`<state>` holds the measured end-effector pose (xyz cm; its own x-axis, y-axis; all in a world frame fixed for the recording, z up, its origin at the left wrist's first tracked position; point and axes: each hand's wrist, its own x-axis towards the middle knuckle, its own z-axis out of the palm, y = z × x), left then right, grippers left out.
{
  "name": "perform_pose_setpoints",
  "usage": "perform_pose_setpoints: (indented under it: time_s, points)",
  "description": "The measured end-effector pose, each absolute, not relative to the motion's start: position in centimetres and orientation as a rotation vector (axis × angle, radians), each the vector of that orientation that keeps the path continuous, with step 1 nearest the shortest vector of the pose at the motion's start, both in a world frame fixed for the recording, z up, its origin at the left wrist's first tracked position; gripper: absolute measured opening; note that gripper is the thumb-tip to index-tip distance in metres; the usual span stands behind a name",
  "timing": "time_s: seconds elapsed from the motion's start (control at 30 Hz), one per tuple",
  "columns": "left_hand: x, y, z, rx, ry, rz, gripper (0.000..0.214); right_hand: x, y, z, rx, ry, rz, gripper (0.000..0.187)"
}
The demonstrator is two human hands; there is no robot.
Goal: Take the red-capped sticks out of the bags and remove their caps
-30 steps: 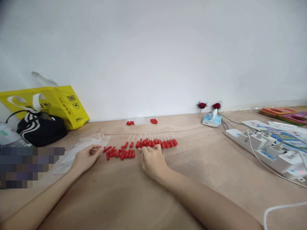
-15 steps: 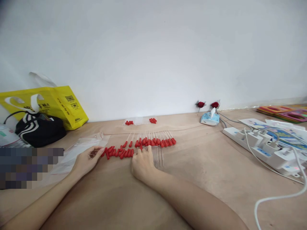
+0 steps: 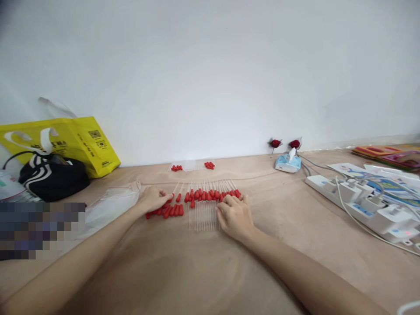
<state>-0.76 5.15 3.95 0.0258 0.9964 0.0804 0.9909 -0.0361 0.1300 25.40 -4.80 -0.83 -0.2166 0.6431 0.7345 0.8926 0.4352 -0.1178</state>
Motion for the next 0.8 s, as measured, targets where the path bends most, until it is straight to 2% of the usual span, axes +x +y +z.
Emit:
perform_pose_setpoints:
  time_s: [0.23, 0.33, 0.43, 0.63, 0.8]
  points:
    - [0.2, 7.3, 3.8, 2.118, 2.216, 0.180, 0.034, 26.3, -4.5, -1.1, -1.292, -1.897, -0.370, 0.020]
    - [0.0, 6.3, 4.5, 2.208, 2.211, 0.275, 0.032, 26.3, -4.6, -1.3, -1.254, -1.898, -0.334, 0.018]
    - [-0.4, 3.9, 5.0, 2.374, 2.149, 0.447, 0.020, 26.3, -4.7, -1.5, -1.205, -1.877, -0.332, 0.015]
    - [0.3, -1.8, 2.1, 2.872, 1.328, 0.850, 0.012, 25.7, -5.5, -1.1, -1.014, -1.980, -0.416, 0.037]
    - [2.0, -3.8, -0.3, 2.902, 0.929, 1.046, 0.007, 24.4, -6.1, -1.0, -0.912, -2.123, -0.442, 0.025]
